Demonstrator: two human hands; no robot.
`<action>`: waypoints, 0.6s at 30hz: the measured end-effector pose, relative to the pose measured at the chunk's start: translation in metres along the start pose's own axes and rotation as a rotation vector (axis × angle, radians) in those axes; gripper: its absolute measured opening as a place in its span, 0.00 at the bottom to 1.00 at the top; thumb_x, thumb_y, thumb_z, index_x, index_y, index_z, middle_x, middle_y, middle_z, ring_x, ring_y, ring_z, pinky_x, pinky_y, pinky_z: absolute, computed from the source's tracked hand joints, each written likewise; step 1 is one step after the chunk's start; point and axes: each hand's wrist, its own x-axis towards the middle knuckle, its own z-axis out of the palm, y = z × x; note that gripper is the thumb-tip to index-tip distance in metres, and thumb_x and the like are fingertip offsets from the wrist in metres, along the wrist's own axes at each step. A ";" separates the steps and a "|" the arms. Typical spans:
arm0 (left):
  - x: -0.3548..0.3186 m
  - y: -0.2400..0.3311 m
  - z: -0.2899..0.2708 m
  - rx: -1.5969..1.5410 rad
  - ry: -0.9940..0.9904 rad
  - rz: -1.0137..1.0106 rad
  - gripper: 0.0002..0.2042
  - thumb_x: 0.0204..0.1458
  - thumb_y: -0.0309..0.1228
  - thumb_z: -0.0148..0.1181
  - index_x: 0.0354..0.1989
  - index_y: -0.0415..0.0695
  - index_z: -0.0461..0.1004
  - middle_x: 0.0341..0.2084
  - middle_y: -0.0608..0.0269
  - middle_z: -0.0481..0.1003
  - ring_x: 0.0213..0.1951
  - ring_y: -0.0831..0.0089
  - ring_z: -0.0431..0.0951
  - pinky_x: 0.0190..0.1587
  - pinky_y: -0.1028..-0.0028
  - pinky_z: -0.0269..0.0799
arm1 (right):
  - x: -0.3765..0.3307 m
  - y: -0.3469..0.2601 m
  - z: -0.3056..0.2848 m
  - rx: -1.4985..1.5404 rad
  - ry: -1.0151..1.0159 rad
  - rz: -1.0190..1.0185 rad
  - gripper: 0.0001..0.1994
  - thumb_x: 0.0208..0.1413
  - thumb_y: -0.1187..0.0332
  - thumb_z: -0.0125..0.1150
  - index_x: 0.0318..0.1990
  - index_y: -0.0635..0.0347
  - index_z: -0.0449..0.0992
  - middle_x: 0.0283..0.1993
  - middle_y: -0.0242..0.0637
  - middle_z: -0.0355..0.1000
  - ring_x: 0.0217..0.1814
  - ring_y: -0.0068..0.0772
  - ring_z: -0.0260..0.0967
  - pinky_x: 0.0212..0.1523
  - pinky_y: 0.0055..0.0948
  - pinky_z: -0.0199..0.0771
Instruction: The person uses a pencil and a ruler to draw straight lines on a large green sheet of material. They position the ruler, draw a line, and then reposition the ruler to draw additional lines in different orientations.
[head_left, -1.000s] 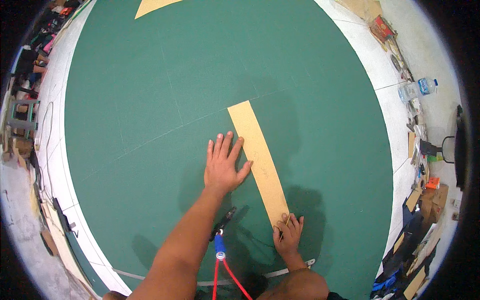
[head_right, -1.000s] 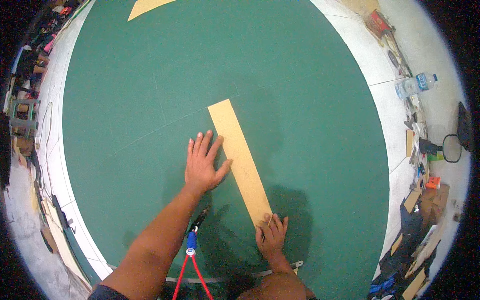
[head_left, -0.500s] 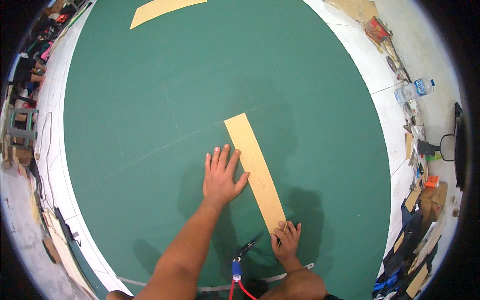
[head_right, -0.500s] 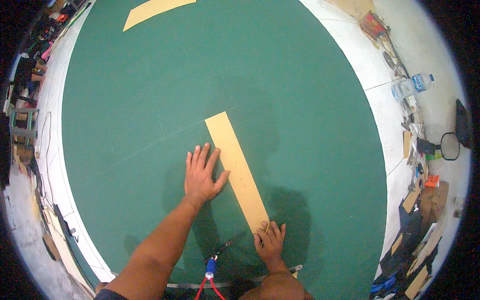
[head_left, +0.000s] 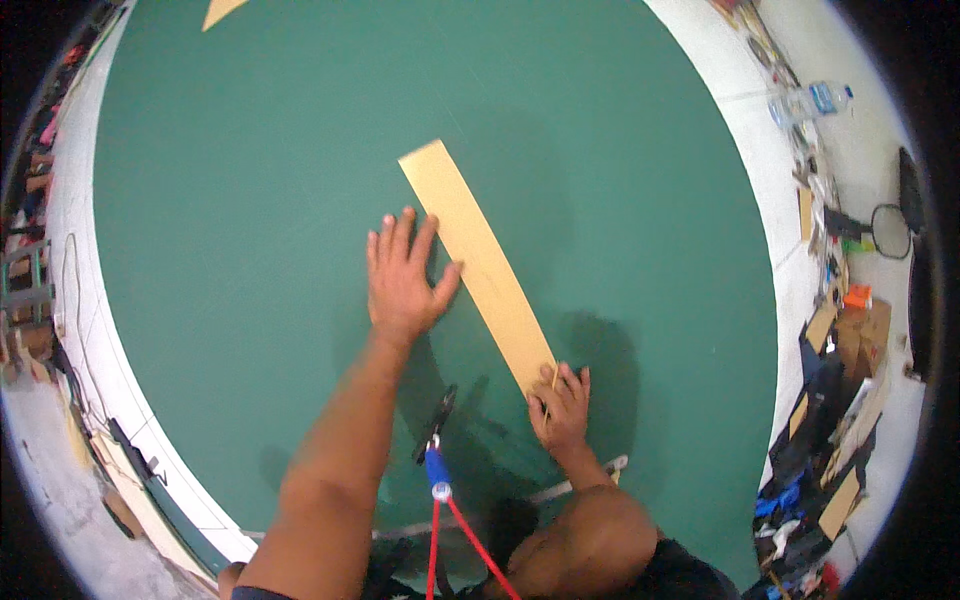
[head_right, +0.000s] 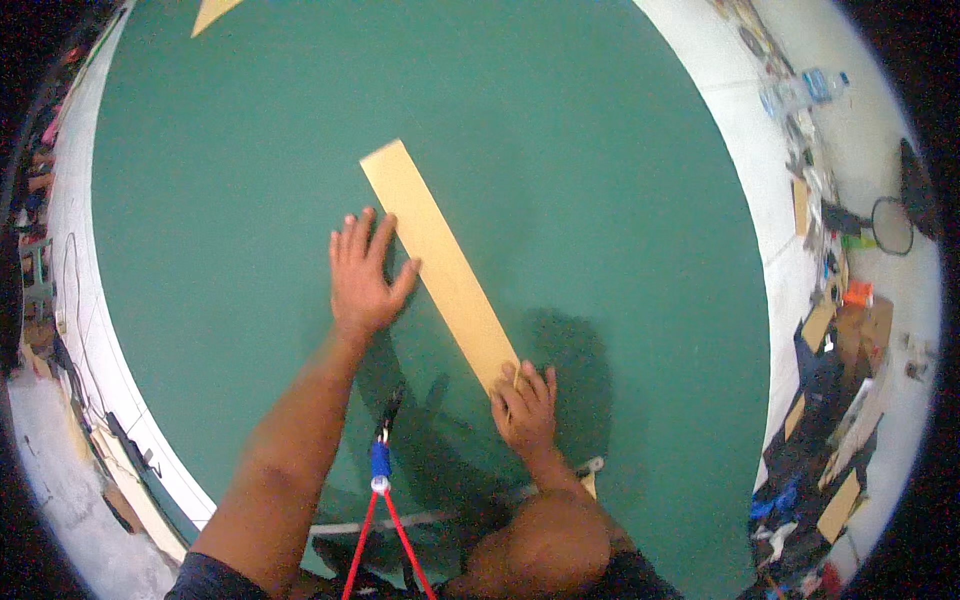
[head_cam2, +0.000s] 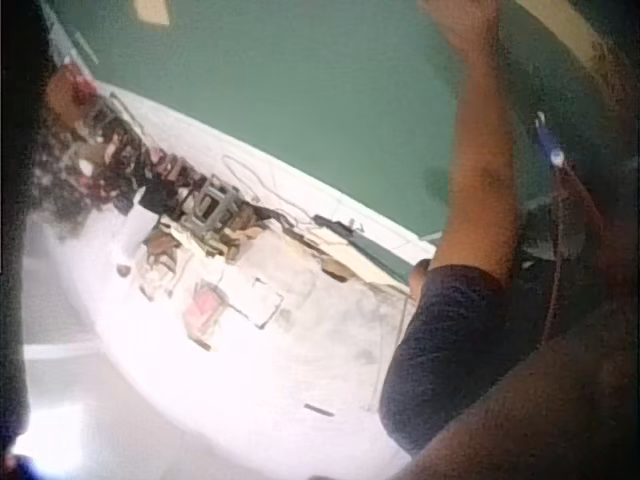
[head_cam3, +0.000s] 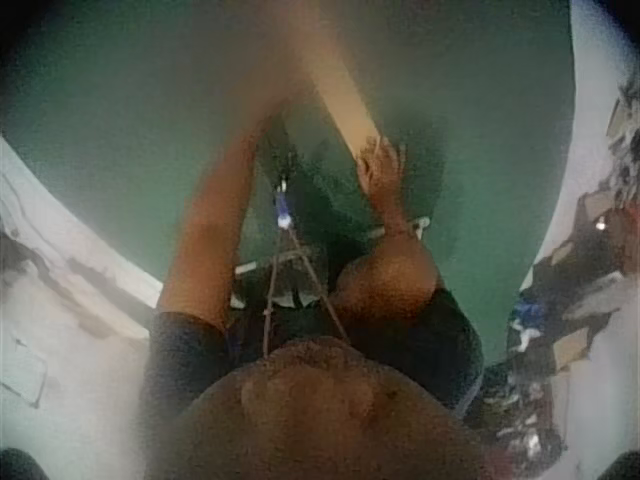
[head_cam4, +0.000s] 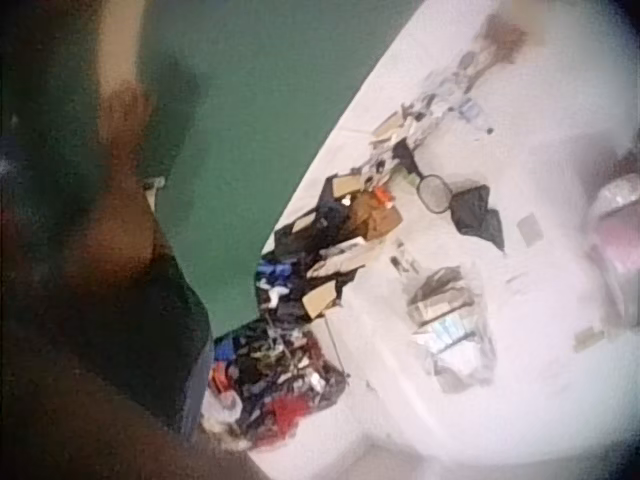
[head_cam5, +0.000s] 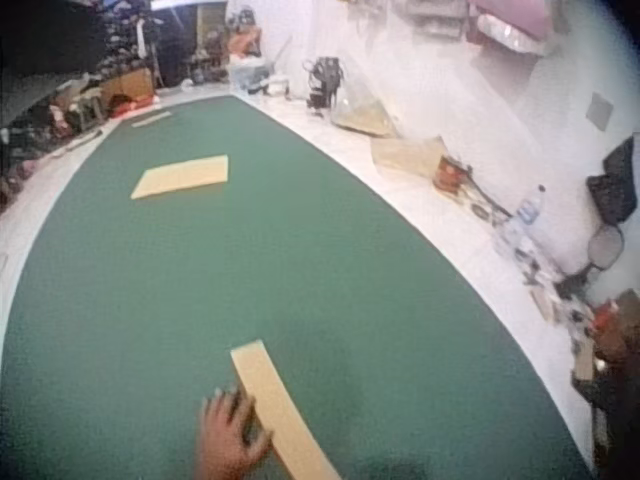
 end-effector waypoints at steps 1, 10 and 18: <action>-0.002 0.000 -0.001 0.014 0.007 0.006 0.35 0.56 0.52 0.62 0.70 0.50 0.67 0.72 0.46 0.60 0.74 0.43 0.55 0.75 0.43 0.43 | -0.001 -0.003 -0.001 0.012 -0.004 0.005 0.11 0.55 0.66 0.70 0.45 0.52 0.80 0.62 0.36 0.76 0.72 0.46 0.64 0.75 0.64 0.51; -0.002 -0.007 0.006 0.094 0.012 0.053 0.35 0.59 0.55 0.59 0.71 0.50 0.64 0.73 0.49 0.58 0.76 0.47 0.52 0.76 0.45 0.41 | 0.012 -0.012 -0.011 0.067 0.024 0.024 0.07 0.58 0.66 0.66 0.43 0.53 0.80 0.61 0.35 0.76 0.70 0.46 0.65 0.74 0.65 0.52; 0.001 0.009 -0.002 0.036 -0.079 0.090 0.37 0.60 0.54 0.60 0.72 0.46 0.62 0.73 0.41 0.55 0.75 0.40 0.51 0.75 0.44 0.44 | 0.012 -0.008 -0.006 0.083 0.144 -0.047 0.08 0.58 0.64 0.66 0.43 0.52 0.80 0.61 0.35 0.75 0.69 0.45 0.66 0.74 0.66 0.52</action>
